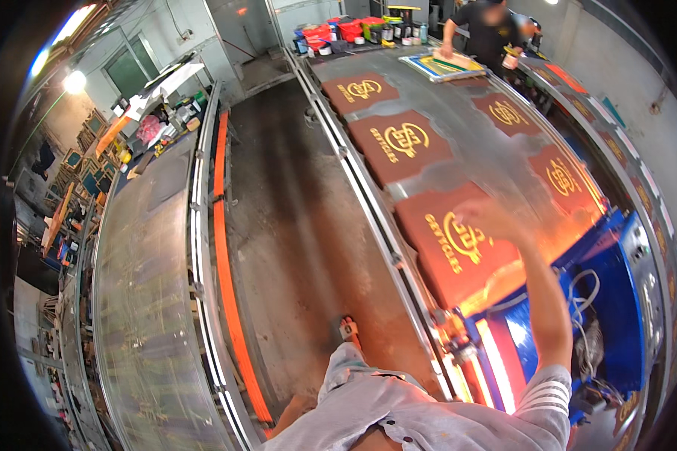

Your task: The person applies yellow ink to a screen printing frame and pulls it across a maroon t-shirt on a conveyor. They then operate a curing machine and use a small tool to remove excess ink from the printed logo on the shirt.

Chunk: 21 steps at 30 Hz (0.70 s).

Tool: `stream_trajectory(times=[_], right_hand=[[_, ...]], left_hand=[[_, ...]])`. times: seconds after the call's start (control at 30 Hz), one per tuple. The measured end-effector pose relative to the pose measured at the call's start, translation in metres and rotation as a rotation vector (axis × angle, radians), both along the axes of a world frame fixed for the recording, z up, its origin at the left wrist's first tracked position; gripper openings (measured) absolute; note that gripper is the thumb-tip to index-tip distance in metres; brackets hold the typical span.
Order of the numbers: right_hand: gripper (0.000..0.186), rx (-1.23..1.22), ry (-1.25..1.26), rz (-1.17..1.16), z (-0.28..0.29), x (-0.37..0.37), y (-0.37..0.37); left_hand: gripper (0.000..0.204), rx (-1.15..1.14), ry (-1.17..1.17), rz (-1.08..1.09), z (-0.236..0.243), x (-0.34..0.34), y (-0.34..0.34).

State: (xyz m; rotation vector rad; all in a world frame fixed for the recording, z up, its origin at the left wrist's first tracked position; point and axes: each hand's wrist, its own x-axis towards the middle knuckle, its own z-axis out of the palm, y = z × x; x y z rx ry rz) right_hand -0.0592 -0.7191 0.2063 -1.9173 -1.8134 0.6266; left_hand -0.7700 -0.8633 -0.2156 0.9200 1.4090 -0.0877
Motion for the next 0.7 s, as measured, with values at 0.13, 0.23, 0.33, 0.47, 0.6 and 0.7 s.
stream_trajectory(times=[0.13,0.23,0.33,0.47,0.6,0.7], right_hand=[[0.036,-0.193,0.187,0.037,-0.101,-0.087,0.077],[0.04,-0.283,0.29,0.153,-0.128,-0.157,0.117],[0.045,-0.324,0.444,0.146,-0.184,-0.198,0.147],[0.048,-0.496,0.34,0.148,-0.216,-0.232,0.215],[0.044,-0.514,0.418,0.177,-0.229,-0.226,0.317],[0.043,-0.391,0.365,0.171,-0.246,-0.199,0.419]], left_hand=[[0.022,0.279,0.102,0.114,-0.001,0.013,0.181],[0.029,0.548,0.261,-0.028,0.051,0.051,0.309],[0.033,0.698,0.215,-0.076,0.129,0.088,0.415],[0.031,0.676,0.203,-0.075,0.12,0.099,0.524],[0.021,0.471,0.304,-0.142,0.029,0.067,0.584],[0.024,0.242,0.025,0.054,-0.024,0.034,0.596]])
